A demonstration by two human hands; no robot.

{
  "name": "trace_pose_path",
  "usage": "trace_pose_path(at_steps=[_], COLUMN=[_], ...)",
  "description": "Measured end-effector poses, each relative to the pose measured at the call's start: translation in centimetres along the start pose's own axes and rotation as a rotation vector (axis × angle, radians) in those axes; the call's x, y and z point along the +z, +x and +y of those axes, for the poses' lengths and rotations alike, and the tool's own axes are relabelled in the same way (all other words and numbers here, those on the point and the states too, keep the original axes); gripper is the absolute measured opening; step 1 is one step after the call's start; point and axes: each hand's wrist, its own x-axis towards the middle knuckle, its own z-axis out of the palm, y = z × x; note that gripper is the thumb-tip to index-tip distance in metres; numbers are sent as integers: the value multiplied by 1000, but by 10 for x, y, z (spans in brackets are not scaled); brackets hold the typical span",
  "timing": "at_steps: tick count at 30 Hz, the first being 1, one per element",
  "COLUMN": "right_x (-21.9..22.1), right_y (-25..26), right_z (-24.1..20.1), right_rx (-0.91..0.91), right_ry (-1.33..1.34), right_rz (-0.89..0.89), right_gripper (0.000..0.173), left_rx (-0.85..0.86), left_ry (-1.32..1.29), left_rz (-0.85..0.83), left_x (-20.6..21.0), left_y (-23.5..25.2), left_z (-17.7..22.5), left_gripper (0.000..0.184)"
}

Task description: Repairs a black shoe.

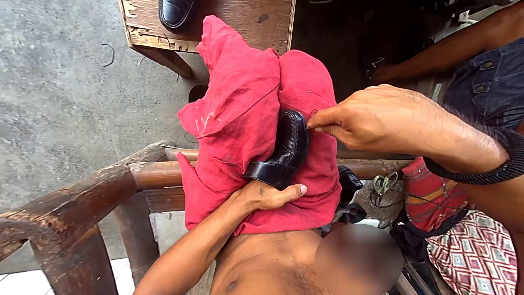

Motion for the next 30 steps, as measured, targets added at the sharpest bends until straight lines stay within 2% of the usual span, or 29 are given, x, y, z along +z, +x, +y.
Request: trace_pose_path(at_steps=[7, 11, 14, 16, 18, 20, 22, 24, 28, 30], right_x=[8, 12, 18, 38, 53, 63, 69, 77, 84, 87], right_y=[13, 16, -2, -18, -27, -37, -37, -40, -51, -51], right_z=[-6, 7, 13, 12, 13, 6, 7, 8, 3, 6], right_rx=[-10, -43, -13, -3, 1, 1, 12, 11, 23, 8], right_ry=[-12, 69, 163, 260, 339, 412, 439, 458, 505, 533], right_rz=[-16, -28, 67, 145, 230, 278, 290, 317, 352, 373], right_gripper=[32, 30, 29, 29, 27, 24, 25, 23, 22, 21], left_rx=[-113, -281, -119, -136, -282, -476, -547, -524, -326, -142], left_ry=[98, 212, 138, 129, 480, 876, 1028, 1107, 1200, 1197], left_rz=[-15, -23, 50, 271, 437, 413, 361, 397, 619, 620], left_x=[1, -3, -30, -65, -106, -124, -107, -82, -51, -30], left_y=[2, -8, -71, -141, -202, -232, -216, -191, -165, -142], left_z=[7, 31, 40, 44, 40, 37, 49, 65, 89, 82], left_gripper=[48, 54, 37, 23, 24, 34, 36, 39, 34, 29])
